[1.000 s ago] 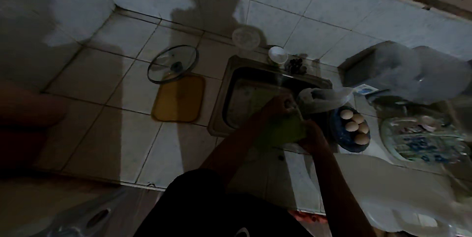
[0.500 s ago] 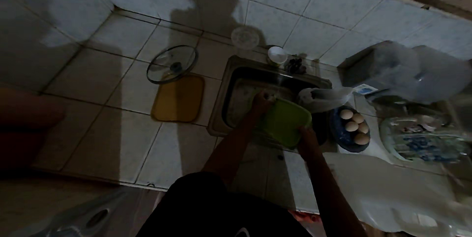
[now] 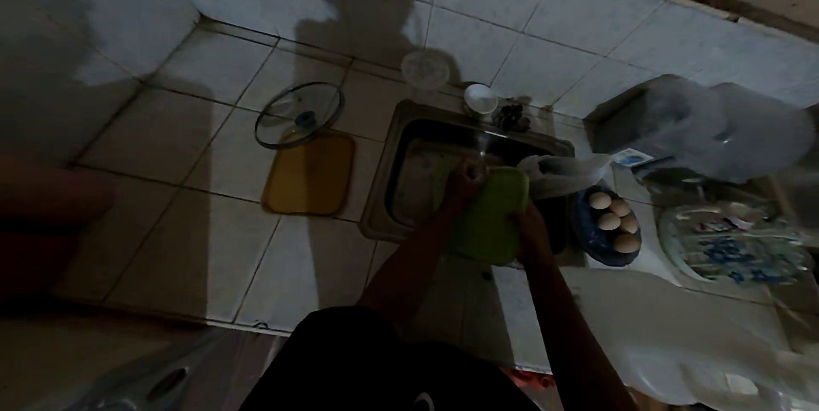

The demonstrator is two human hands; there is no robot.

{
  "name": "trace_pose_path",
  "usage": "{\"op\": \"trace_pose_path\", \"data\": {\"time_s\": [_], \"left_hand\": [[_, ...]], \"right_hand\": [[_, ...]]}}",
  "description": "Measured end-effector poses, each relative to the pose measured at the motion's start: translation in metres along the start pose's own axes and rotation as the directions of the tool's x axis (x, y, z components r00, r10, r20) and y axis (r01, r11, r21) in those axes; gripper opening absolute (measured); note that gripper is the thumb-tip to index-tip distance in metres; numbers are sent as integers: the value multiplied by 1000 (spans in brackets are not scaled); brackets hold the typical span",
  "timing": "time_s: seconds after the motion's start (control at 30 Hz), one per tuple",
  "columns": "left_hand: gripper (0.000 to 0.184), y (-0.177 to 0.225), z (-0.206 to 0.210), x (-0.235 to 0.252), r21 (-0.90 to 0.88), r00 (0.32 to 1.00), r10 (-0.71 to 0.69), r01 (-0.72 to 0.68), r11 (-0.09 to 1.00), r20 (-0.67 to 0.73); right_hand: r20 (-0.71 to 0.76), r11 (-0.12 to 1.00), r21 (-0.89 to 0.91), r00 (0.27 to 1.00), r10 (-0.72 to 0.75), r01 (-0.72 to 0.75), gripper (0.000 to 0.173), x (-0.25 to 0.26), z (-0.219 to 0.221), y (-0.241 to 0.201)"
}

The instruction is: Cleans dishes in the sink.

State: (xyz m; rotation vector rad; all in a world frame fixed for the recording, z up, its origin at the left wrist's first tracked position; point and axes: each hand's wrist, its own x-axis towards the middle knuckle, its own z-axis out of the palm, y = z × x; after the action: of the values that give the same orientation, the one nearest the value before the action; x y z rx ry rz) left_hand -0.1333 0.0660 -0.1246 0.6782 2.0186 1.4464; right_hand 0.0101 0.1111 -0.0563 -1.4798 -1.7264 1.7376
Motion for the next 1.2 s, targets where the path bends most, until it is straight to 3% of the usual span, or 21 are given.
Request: {"op": "trace_pose_path", "data": {"time_s": [0.07,0.13,0.27,0.33,0.4,0.47,0.57,0.63,0.73,0.8,0.9,0.97,1.07,1.2], "left_hand": [[41,4,5,-17,47,994,-104,105,993,-31],[47,10,9,-43,98,993,-115,114,989,8],[50,4,24,-93,107,986,113,-127,986,123],[50,8,24,-84,93,982,149,-160,983,118],[51,17,16,-56,106,993,54,-65,992,107],[53,12,18,-42,96,997,47,-53,994,67],[51,13,25,-78,81,974,161,-175,981,158],[51,22,28,-92,88,963,158,-181,980,217],[51,20,32,-57,153,984,146,-161,975,105],[54,17,26,-28,146,998,54,-58,988,36],[49,17,18,-3,152,992,-111,101,983,60],[49,19,14,3,225,984,-14,-27,974,178],[44,32,6,-3,236,913,184,-282,930,363],[41,20,14,1,178,971,133,-170,969,201]], "right_hand": [[-32,998,57,999,8,-6,41,-4,1,2],[-78,988,156,997,10,3,38,-1,-1,3],[-58,947,314,997,-42,58,38,15,-11,8],[2,949,309,998,-60,56,38,16,-3,14],[15,967,242,996,-84,78,36,9,8,17],[-2,968,233,996,-94,92,36,5,11,14],[-48,956,283,997,-59,71,41,10,-3,9],[-61,965,259,998,-26,41,41,9,-5,7],[-18,971,230,998,-59,61,34,4,6,16],[-20,966,254,999,-43,47,34,-3,12,17],[21,958,288,1000,2,-8,37,-3,6,16],[93,947,284,987,131,-152,37,-2,-8,6],[19,900,341,959,284,-273,30,3,-18,-7],[-85,920,353,973,212,-170,28,1,-4,-9]]}}
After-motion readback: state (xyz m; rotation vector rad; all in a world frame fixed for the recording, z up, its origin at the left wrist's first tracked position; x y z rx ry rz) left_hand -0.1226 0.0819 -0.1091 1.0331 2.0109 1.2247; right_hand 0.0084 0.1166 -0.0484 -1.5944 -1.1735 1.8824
